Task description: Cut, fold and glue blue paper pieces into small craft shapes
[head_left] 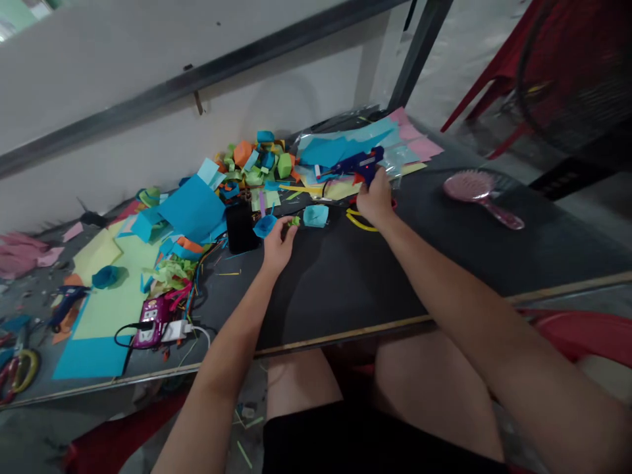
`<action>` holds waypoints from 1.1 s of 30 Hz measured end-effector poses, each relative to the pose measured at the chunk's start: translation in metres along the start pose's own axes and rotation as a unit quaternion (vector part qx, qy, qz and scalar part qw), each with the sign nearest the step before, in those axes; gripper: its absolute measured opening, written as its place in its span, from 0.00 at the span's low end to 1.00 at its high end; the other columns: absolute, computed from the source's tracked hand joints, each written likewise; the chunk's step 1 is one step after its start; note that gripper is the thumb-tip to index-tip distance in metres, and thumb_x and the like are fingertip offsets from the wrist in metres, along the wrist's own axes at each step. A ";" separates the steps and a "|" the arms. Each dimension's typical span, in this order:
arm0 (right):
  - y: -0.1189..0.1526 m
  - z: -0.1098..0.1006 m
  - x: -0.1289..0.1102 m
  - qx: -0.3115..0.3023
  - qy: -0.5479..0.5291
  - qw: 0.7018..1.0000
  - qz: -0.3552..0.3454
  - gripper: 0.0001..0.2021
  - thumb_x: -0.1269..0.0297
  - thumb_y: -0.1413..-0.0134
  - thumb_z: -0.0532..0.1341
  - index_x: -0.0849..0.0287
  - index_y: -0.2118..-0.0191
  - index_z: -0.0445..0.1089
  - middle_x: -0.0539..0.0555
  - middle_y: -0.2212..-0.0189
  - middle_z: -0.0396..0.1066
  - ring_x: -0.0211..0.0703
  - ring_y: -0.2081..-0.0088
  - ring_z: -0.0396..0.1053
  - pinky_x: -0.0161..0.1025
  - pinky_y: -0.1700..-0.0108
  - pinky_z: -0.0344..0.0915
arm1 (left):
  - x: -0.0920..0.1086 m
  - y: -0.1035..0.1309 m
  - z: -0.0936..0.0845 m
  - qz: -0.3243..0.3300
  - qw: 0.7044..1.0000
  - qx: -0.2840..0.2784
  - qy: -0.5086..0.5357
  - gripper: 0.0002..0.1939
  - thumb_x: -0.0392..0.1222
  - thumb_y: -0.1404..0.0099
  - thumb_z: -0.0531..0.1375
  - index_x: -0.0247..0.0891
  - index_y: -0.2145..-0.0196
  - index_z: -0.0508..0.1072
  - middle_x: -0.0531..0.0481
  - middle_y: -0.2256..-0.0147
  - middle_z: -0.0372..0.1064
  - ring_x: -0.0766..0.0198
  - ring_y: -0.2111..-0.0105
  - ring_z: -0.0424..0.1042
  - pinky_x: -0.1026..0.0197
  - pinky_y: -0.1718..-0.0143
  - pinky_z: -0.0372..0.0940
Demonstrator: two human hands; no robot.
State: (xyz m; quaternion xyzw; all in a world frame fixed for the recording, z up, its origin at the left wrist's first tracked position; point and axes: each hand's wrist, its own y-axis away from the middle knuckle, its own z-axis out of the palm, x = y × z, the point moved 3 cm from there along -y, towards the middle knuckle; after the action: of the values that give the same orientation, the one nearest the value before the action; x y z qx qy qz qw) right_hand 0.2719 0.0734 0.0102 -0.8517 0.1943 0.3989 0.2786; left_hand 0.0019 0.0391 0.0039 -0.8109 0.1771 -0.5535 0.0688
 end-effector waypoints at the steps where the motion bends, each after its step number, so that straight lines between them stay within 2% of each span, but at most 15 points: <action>1: 0.003 0.003 0.000 0.006 -0.005 1.000 -0.015 0.24 0.79 0.52 0.52 0.65 0.46 0.57 0.68 0.52 0.67 0.52 0.49 0.66 0.50 0.45 0.58 | 0.000 0.000 0.000 -0.005 1.000 0.004 0.000 0.10 0.42 0.32 0.56 0.39 0.54 0.68 0.45 0.59 0.76 0.63 0.58 0.75 0.63 0.60 0.69; 5: 0.007 0.008 -0.002 0.020 -0.008 0.997 -0.075 0.24 0.72 0.51 0.54 0.60 0.46 0.55 0.64 0.54 0.66 0.57 0.49 0.66 0.57 0.46 0.60 | 0.002 0.002 0.004 -0.010 1.000 -0.027 -0.010 0.13 0.46 0.32 0.56 0.40 0.52 0.68 0.48 0.63 0.76 0.67 0.69 0.75 0.66 0.71 0.68; 8: 0.010 0.009 -0.008 0.006 0.036 0.994 -0.099 0.23 0.63 0.50 0.57 0.61 0.48 0.55 0.67 0.51 0.64 0.63 0.46 0.62 0.63 0.46 0.57 | 0.008 0.005 0.006 0.031 0.996 -0.049 -0.064 0.13 0.46 0.34 0.58 0.40 0.53 0.70 0.50 0.66 0.75 0.67 0.70 0.75 0.66 0.70 0.68; 11: 0.017 0.010 -0.014 -0.032 0.081 0.994 -0.064 0.28 0.54 0.52 0.61 0.64 0.48 0.56 0.70 0.51 0.64 0.67 0.47 0.61 0.66 0.47 0.56 | 0.008 0.005 0.001 0.011 0.994 0.011 -0.109 0.11 0.43 0.35 0.59 0.39 0.55 0.71 0.51 0.67 0.76 0.66 0.71 0.76 0.64 0.65 0.70; 13: 0.021 0.010 -0.017 -0.057 0.092 0.992 -0.058 0.28 0.54 0.53 0.62 0.65 0.49 0.58 0.69 0.54 0.66 0.66 0.49 0.63 0.65 0.48 0.56 | 0.005 0.005 -0.003 -0.035 0.989 0.071 -0.121 0.09 0.40 0.34 0.58 0.38 0.56 0.72 0.50 0.67 0.77 0.65 0.70 0.76 0.63 0.63 0.70; 15: 0.023 0.009 -0.019 -0.063 0.086 0.992 -0.071 0.25 0.57 0.52 0.61 0.64 0.50 0.59 0.68 0.55 0.67 0.64 0.50 0.64 0.64 0.48 0.56 | 0.001 0.005 -0.005 -0.055 0.985 0.097 -0.129 0.08 0.38 0.35 0.58 0.38 0.58 0.72 0.50 0.67 0.77 0.65 0.69 0.77 0.63 0.61 0.70; 20: 0.034 -0.004 -0.024 -0.047 0.088 0.989 -0.107 0.19 0.60 0.49 0.59 0.63 0.52 0.61 0.67 0.53 0.67 0.62 0.49 0.63 0.62 0.47 0.56 | -0.003 -0.001 -0.007 -0.056 0.982 0.111 -0.140 0.09 0.34 0.34 0.56 0.37 0.56 0.71 0.49 0.64 0.76 0.65 0.65 0.76 0.63 0.58 0.68; 24: 0.055 -0.013 -0.027 -0.041 0.105 0.985 -0.131 0.22 0.61 0.49 0.59 0.64 0.49 0.61 0.68 0.52 0.66 0.63 0.47 0.62 0.60 0.46 0.56 | 0.003 -0.003 -0.006 -0.055 0.978 0.087 -0.183 0.10 0.33 0.35 0.56 0.37 0.56 0.72 0.48 0.62 0.76 0.63 0.62 0.74 0.62 0.56 0.66; 29: 0.064 0.005 -0.025 -0.054 0.065 0.993 -0.088 0.20 0.61 0.48 0.58 0.66 0.50 0.62 0.69 0.55 0.69 0.60 0.51 0.66 0.57 0.49 0.60 | 0.003 -0.001 -0.002 -0.064 0.968 0.095 -0.225 0.10 0.36 0.35 0.58 0.37 0.55 0.71 0.44 0.61 0.75 0.57 0.59 0.74 0.58 0.54 0.66; 33: 0.052 0.015 -0.021 -0.014 0.046 0.998 -0.033 0.19 0.60 0.49 0.59 0.66 0.52 0.63 0.69 0.56 0.70 0.60 0.53 0.67 0.59 0.49 0.60 | -0.002 -0.004 0.002 -0.050 0.961 0.090 -0.256 0.11 0.35 0.35 0.58 0.35 0.54 0.69 0.39 0.59 0.73 0.53 0.57 0.74 0.53 0.54 0.66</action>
State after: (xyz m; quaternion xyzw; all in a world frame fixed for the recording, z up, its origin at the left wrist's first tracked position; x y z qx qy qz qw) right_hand 0.2222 0.0447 0.0022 -0.8789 0.1736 0.3523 0.2707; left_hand 0.0038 0.0432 0.0023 -0.9236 0.0626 -0.3442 0.1569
